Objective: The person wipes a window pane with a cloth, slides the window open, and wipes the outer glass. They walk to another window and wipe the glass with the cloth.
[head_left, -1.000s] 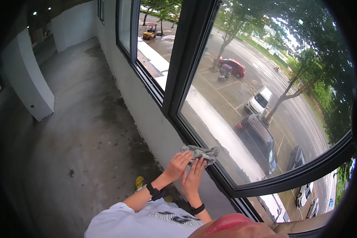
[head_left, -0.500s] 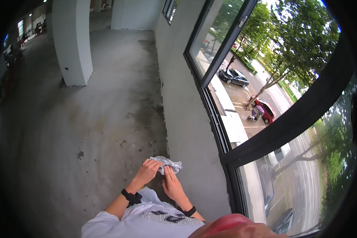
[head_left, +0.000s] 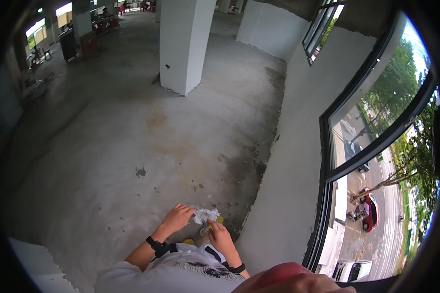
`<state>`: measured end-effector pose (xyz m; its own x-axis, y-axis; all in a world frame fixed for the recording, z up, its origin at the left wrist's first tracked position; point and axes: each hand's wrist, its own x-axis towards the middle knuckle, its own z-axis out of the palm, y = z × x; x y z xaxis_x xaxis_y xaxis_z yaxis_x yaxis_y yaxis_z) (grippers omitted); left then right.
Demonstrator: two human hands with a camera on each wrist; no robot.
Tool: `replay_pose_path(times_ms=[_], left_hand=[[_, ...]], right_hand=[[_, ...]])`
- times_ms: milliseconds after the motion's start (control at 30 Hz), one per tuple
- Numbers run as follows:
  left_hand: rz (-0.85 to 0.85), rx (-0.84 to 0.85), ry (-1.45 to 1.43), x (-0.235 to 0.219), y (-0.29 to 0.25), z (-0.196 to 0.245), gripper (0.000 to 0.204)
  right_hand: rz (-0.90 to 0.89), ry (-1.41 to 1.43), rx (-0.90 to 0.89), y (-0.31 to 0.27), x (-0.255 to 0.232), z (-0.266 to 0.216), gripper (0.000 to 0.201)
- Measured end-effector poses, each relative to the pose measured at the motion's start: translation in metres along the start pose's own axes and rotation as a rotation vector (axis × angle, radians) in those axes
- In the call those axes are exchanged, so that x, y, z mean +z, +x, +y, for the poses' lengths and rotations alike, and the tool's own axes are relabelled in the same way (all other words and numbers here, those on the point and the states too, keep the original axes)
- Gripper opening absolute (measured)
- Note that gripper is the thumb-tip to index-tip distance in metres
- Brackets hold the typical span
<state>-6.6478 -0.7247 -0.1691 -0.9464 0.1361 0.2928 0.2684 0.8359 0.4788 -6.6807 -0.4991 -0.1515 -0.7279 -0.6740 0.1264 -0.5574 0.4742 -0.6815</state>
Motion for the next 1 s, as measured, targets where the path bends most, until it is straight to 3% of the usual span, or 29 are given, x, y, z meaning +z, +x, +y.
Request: replay_pose_path(times_ms=[200, 333, 433, 567, 633, 700, 800, 867, 1000], left_hand=[[0.095, -0.269, 0.091, -0.015, 0.084, -0.038, 0.022], [0.192, -0.332, 0.153, -0.016, 0.152, -0.057, 0.022], [0.306, -0.294, 0.122, -0.013, 0.225, -0.066, 0.023], [0.237, -0.289, 0.158, 0.002, 0.300, -0.073, 0.025], [0.214, -0.293, 0.161, 0.007, 0.327, -0.079, 0.025], [0.228, -0.188, 0.110, 0.021, 0.356, -0.092, 0.025], [0.161, -0.166, 0.066, 0.040, 0.404, -0.115, 0.025], [0.122, -0.125, 0.039, 0.051, 0.446, -0.133, 0.025], [0.071, -0.035, -0.012, 0.076, 0.542, -0.164, 0.024]], right_hand=[[-0.004, 0.010, -0.088, 0.097, -0.036, 0.074, 0.038], [0.000, -0.041, -0.132, 0.164, -0.096, 0.125, 0.031], [0.043, -0.028, -0.065, 0.193, -0.134, 0.171, 0.028], [0.008, -0.198, 0.004, 0.227, -0.187, 0.228, 0.029], [0.038, -0.139, 0.053, 0.235, -0.202, 0.258, 0.029], [0.107, -0.091, 0.125, 0.244, -0.214, 0.279, 0.030], [0.141, -0.118, 0.259, 0.254, -0.225, 0.308, 0.029], [0.098, -0.135, 0.343, 0.266, -0.226, 0.329, 0.029], [0.186, -0.095, 0.485, 0.298, -0.228, 0.346, 0.026]])
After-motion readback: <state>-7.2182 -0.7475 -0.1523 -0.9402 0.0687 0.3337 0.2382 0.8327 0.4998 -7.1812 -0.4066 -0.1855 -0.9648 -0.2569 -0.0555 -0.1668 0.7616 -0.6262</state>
